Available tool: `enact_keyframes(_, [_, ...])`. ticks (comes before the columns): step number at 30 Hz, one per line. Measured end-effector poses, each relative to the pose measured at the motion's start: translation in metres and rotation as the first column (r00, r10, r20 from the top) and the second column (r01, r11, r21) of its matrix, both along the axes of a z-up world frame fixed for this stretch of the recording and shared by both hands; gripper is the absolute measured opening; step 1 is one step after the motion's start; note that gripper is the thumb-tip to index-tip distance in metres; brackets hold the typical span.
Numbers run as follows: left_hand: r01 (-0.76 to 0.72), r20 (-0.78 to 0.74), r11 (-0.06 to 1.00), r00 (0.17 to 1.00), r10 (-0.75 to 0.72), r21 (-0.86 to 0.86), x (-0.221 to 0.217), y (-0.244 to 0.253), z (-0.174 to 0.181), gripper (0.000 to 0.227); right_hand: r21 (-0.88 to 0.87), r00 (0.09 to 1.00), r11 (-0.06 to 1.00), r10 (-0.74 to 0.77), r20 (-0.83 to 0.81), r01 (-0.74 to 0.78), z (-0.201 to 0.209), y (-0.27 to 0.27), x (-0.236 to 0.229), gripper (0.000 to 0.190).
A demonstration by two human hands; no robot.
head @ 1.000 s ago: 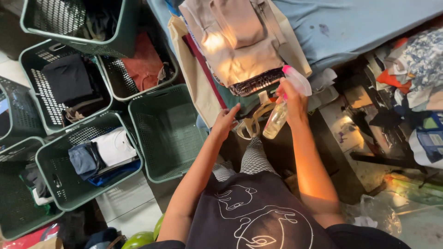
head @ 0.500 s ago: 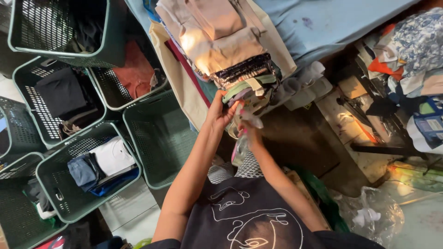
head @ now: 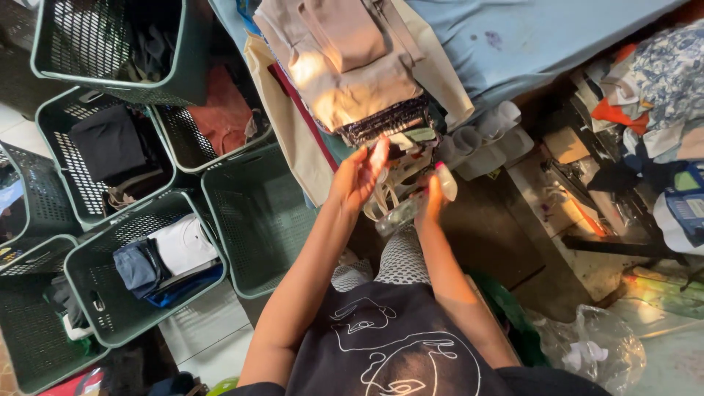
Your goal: The person folds a stack of folded garments and places them into a clear plastic bag. They then seal the bag and move it to a nearby table with a scale and tape dispenser.
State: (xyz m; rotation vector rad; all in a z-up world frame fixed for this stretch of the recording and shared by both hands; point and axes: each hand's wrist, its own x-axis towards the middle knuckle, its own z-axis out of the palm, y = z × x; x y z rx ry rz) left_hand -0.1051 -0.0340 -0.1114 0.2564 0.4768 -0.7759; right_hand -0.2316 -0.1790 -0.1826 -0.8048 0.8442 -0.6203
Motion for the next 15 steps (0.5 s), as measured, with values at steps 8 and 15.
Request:
enact_keyframes(8, [0.041, 0.009, 0.404, 0.992, -0.122, 0.914, -0.062, 0.031, -0.017, 0.048, -0.576, 0.842, 0.616, 0.433, -0.322, -0.537, 0.074, 0.044, -0.001, 0.023])
enact_keyframes(15, [-0.634, 0.752, 0.406, 0.586, -0.303, 0.658, -0.020, 0.031, -0.059, 0.037, -0.770, 0.844, 0.412, 0.449, -0.295, -0.488, 0.189, 0.035, 0.056, 0.024])
